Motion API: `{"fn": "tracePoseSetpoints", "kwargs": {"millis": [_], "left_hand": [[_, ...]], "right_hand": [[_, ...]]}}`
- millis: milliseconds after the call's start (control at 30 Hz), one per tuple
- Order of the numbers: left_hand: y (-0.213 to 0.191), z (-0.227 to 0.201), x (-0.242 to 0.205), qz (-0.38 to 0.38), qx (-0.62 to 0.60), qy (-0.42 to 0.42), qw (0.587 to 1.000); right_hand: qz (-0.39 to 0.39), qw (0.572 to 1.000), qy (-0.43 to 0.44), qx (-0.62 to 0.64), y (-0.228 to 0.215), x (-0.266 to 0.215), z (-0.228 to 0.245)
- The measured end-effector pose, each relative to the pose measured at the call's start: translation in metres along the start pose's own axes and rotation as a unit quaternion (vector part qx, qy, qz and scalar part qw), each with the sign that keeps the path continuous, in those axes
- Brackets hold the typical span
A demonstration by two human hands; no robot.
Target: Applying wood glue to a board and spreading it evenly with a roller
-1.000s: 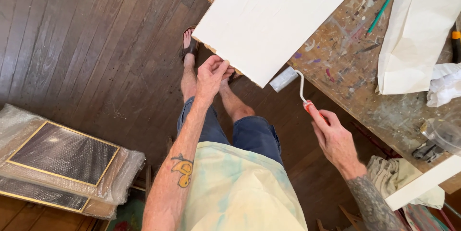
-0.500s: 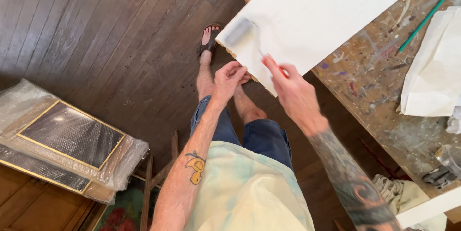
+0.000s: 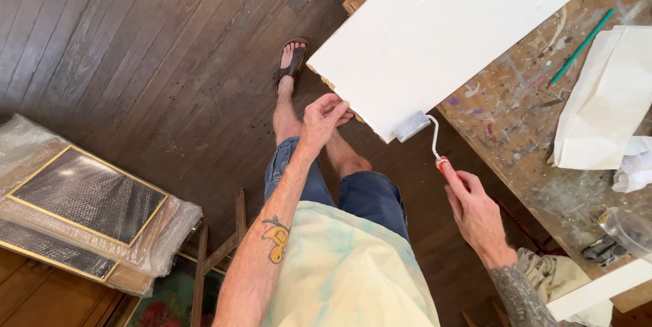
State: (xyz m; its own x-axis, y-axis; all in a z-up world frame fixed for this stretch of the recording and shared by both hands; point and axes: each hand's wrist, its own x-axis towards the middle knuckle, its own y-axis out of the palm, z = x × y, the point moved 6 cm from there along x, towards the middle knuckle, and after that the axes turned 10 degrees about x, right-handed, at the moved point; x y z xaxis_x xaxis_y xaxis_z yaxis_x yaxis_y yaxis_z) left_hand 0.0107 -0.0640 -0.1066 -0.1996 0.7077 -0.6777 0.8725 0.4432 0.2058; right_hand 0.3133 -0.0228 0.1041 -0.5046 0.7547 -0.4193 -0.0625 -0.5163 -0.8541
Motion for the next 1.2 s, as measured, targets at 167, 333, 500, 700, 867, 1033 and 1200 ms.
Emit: {"fn": "tracePoseSetpoints", "kwargs": {"millis": [167,333,500,700,867,1033,1200], "left_hand": [[0.000,-0.001,0.001,-0.011,-0.003,0.007,1.000],[0.001,-0.003,-0.002,-0.011,0.007,0.001,1.000],[-0.002,0.000,0.001,-0.018,0.010,-0.017,1.000],[-0.001,-0.011,-0.002,-0.006,0.043,-0.026,0.999],[0.007,-0.037,-0.013,0.049,0.108,-0.031,0.992],[0.000,-0.049,-0.021,0.062,0.167,-0.053,0.983],[-0.012,-0.049,-0.021,0.071,0.152,-0.115,0.979]], "right_hand": [[-0.041,0.998,-0.046,0.015,-0.008,0.073,0.056],[-0.092,0.988,-0.100,0.076,-0.018,0.150,0.112],[-0.058,0.993,-0.075,0.068,-0.024,0.128,0.100],[0.008,0.993,0.068,0.097,-0.016,0.002,0.023],[-0.060,0.921,0.262,0.283,0.000,-0.029,0.062],[-0.161,0.830,0.343,0.409,0.033,-0.006,0.146],[-0.164,0.738,0.446,0.480,0.042,0.029,0.190]]}}
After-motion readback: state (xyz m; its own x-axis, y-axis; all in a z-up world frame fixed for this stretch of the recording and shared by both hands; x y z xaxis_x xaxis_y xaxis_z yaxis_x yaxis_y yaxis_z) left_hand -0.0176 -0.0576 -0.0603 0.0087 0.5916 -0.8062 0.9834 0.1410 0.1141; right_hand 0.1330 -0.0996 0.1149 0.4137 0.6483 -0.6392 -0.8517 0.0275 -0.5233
